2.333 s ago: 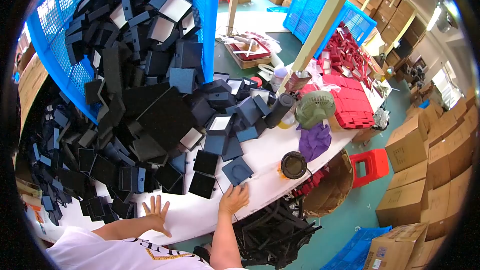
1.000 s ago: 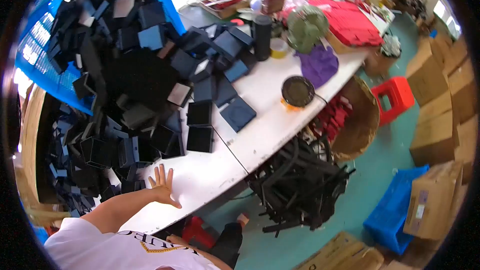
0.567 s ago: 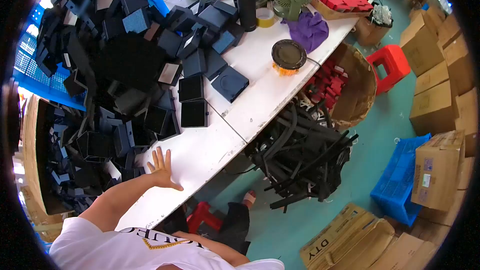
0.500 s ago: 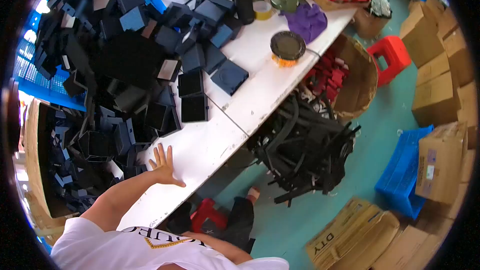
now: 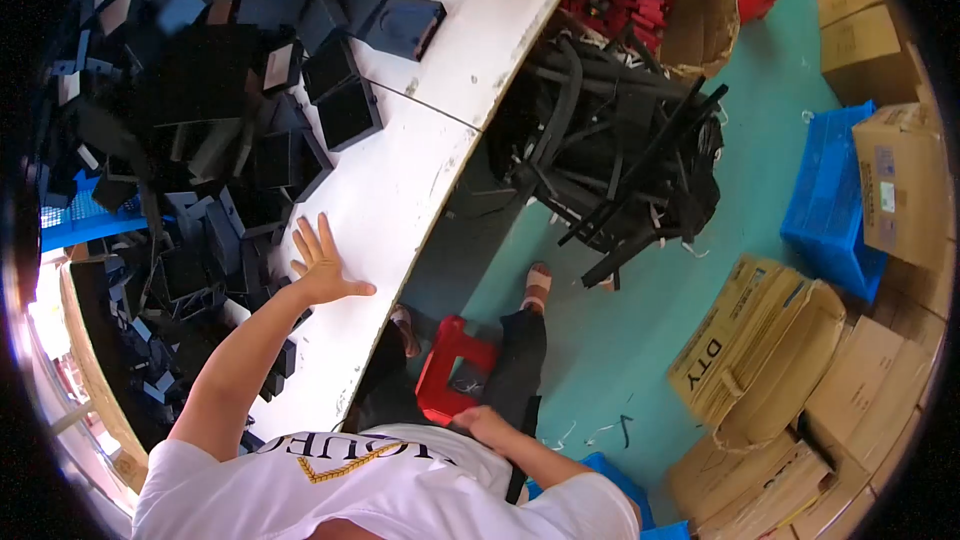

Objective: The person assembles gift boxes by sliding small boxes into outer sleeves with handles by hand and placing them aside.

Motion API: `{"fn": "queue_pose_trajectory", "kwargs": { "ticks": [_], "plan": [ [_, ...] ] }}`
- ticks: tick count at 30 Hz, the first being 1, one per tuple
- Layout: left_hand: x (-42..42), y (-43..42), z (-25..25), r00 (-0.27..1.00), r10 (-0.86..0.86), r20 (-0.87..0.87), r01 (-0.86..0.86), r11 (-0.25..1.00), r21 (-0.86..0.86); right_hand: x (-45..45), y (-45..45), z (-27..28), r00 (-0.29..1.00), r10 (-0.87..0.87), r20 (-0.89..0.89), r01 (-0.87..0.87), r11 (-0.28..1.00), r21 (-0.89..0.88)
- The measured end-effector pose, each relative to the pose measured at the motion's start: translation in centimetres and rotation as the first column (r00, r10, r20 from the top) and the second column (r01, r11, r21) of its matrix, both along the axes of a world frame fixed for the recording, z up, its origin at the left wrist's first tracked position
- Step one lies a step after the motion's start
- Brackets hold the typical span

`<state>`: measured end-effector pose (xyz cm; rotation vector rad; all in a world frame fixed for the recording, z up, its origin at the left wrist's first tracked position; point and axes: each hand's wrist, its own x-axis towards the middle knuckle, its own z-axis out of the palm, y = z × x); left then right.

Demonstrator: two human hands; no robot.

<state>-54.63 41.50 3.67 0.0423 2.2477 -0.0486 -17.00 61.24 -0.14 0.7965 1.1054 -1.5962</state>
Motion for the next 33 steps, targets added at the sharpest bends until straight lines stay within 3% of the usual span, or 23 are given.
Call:
{"fn": "queue_pose_trajectory", "kwargs": {
  "ticks": [1, 2, 4, 6, 7, 10, 11, 14, 15, 17, 20, 23, 26, 29, 33],
  "plan": [
    [-0.1, -0.1, -0.1, 1.000, 0.000, -0.030, 0.000, 1.000, 0.020, 0.1, 0.1, 1.2, 0.994, 0.103, -0.025, -0.106, 0.972, -0.212],
    [0.0, -0.1, -0.4, 0.998, 0.010, -0.058, -0.007, 0.999, 0.040, -1.1, 0.7, 3.8, 0.981, 0.030, 0.189, 0.022, 0.964, -0.266],
    [0.8, -0.2, -0.4, 0.994, 0.000, -0.113, 0.002, 1.000, 0.021, 1.4, 1.1, 1.5, 0.853, -0.054, 0.519, 0.328, 0.829, -0.453],
    [1.1, -0.3, -0.6, 0.983, -0.046, -0.179, 0.048, 0.999, 0.009, 5.0, -3.2, -4.0, 0.955, 0.229, 0.190, -0.131, 0.898, -0.420],
    [1.7, -0.1, -0.1, 0.970, -0.040, -0.240, 0.056, 0.997, 0.061, 6.2, -5.9, -6.4, 0.927, 0.375, 0.022, -0.345, 0.872, -0.348],
    [3.4, -1.3, -1.3, 0.877, -0.173, -0.447, 0.246, 0.963, 0.110, 6.8, -11.9, -10.1, 0.717, 0.579, -0.388, -0.621, 0.783, 0.021],
    [4.1, -1.9, -2.4, 0.763, -0.198, -0.615, 0.366, 0.917, 0.159, 7.3, -13.1, -10.6, 0.795, 0.465, -0.389, -0.452, 0.883, 0.131],
    [4.7, -2.7, -3.8, 0.647, -0.236, -0.725, 0.472, 0.871, 0.138, 11.3, -17.7, -17.5, 0.650, 0.636, -0.416, -0.593, 0.767, 0.246],
    [5.1, -2.4, -3.7, 0.623, -0.195, -0.758, 0.478, 0.861, 0.171, 11.9, -18.3, -18.4, 0.642, 0.619, -0.452, -0.567, 0.780, 0.263],
    [5.6, -3.0, -3.8, 0.619, -0.193, -0.762, 0.518, 0.830, 0.210, 12.9, -20.2, -19.4, 0.627, 0.575, -0.525, -0.499, 0.814, 0.296],
    [8.1, -4.7, -3.7, 0.616, -0.191, -0.764, 0.571, 0.776, 0.267, 9.7, -20.8, -20.7, 0.453, 0.765, -0.458, -0.729, 0.614, 0.304],
    [11.9, -7.1, -3.3, 0.625, -0.185, -0.759, 0.577, 0.763, 0.289, 7.2, -20.9, -20.7, 0.417, 0.746, -0.519, -0.658, 0.642, 0.394],
    [17.3, -10.7, -3.3, 0.638, -0.134, -0.758, 0.539, 0.781, 0.316, 8.6, -23.3, -23.9, 0.361, 0.690, -0.628, -0.482, 0.714, 0.507],
    [22.8, -13.9, -3.3, 0.640, -0.140, -0.755, 0.513, 0.810, 0.285, 6.4, -22.6, -21.3, 0.365, 0.790, -0.492, -0.628, 0.599, 0.497],
    [24.4, -15.4, -3.7, 0.598, -0.165, -0.785, 0.538, 0.808, 0.240, 6.6, -21.7, -20.5, 0.476, 0.722, -0.502, -0.562, 0.689, 0.457]
  ]
}}
